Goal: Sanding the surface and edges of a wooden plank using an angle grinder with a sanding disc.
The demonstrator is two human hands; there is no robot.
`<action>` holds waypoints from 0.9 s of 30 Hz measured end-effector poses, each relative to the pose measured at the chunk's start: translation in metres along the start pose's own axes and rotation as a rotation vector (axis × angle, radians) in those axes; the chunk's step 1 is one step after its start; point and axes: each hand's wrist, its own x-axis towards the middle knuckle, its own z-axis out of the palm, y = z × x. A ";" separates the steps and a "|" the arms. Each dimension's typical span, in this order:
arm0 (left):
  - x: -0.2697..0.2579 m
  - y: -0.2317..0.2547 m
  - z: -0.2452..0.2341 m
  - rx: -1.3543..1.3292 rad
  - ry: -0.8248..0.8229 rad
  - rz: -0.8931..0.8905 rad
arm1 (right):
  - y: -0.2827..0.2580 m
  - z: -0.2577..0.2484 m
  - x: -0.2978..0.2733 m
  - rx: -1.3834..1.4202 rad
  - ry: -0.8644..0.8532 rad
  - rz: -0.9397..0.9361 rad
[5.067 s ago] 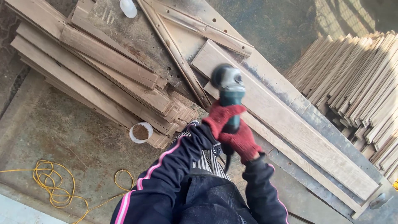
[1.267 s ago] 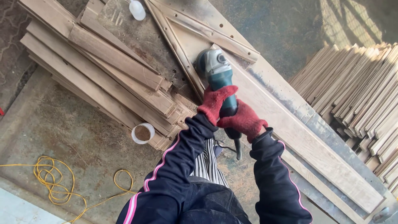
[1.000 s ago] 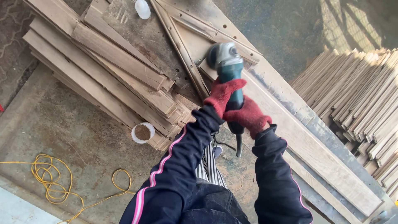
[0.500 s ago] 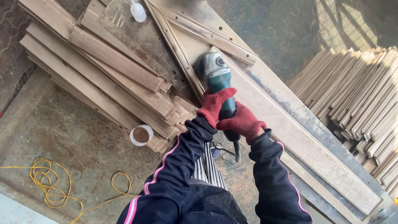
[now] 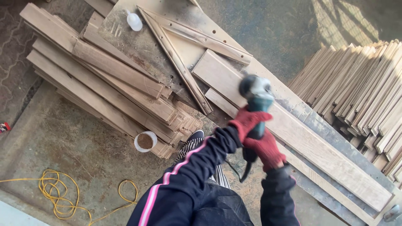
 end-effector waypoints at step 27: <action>0.035 0.012 -0.063 0.023 0.023 -0.053 | -0.038 0.052 -0.003 0.414 -0.036 -0.084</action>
